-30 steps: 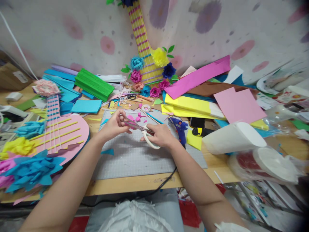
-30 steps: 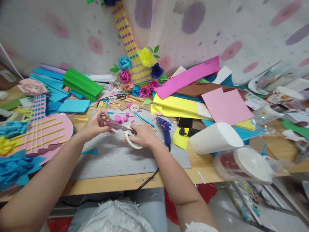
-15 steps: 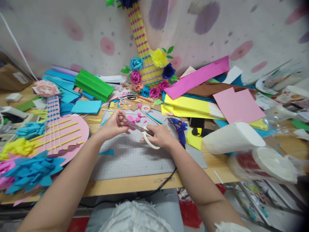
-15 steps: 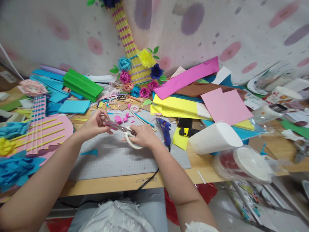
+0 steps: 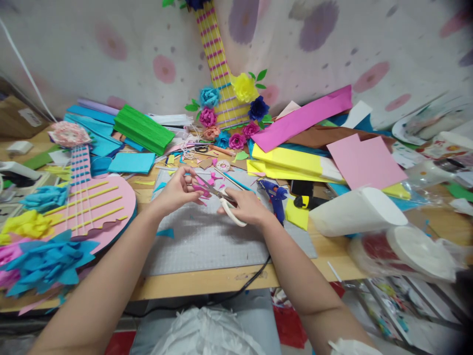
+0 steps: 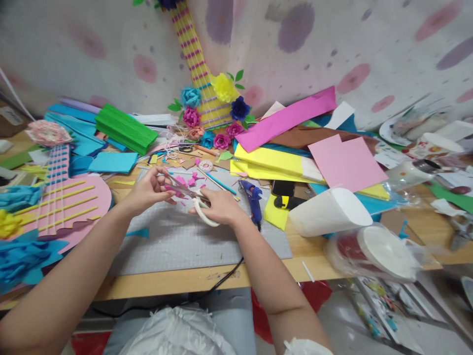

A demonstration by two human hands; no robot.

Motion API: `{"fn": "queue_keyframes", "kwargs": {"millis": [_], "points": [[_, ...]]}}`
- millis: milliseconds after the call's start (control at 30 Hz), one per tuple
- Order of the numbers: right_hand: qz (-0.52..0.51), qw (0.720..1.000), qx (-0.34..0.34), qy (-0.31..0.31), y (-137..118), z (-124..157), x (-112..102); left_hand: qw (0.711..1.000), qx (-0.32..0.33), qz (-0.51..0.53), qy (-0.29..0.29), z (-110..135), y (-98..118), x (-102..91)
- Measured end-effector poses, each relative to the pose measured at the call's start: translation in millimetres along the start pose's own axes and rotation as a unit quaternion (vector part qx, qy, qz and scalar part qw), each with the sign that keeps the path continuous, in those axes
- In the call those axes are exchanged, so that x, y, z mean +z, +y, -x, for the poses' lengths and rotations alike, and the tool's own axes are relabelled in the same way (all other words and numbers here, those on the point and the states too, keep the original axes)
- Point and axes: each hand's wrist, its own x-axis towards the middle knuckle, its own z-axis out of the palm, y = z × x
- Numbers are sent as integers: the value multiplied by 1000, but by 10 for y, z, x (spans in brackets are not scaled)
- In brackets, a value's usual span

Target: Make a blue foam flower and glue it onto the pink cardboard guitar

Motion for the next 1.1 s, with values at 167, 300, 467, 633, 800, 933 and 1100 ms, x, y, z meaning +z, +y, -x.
{"fn": "queue_keyframes", "kwargs": {"millis": [167, 300, 467, 633, 800, 933, 1100], "points": [[9, 1000, -26, 2, -12, 17, 0, 1000, -17, -9, -24, -20, -7, -5], [14, 999, -30, 8, 3, 17, -5, 999, -14, -20, -43, -22, -14, -19], [26, 999, -35, 19, 8, 14, -10, 999, -6, -27, -44, -20, -22, -22], [29, 999, -31, 27, -9, 20, -9, 999, 0, -26, -36, -13, -30, -39], [7, 999, -12, 47, -2, 7, 8, 999, -11, -22, -26, 15, -9, -41], [-28, 996, 45, 71, 67, -39, 37, 999, -25, 4, 29, 29, -1, -10], [-104, 988, 87, 78, 145, -82, 106, 981, -108, 101, 122, -7, -76, 4]]}}
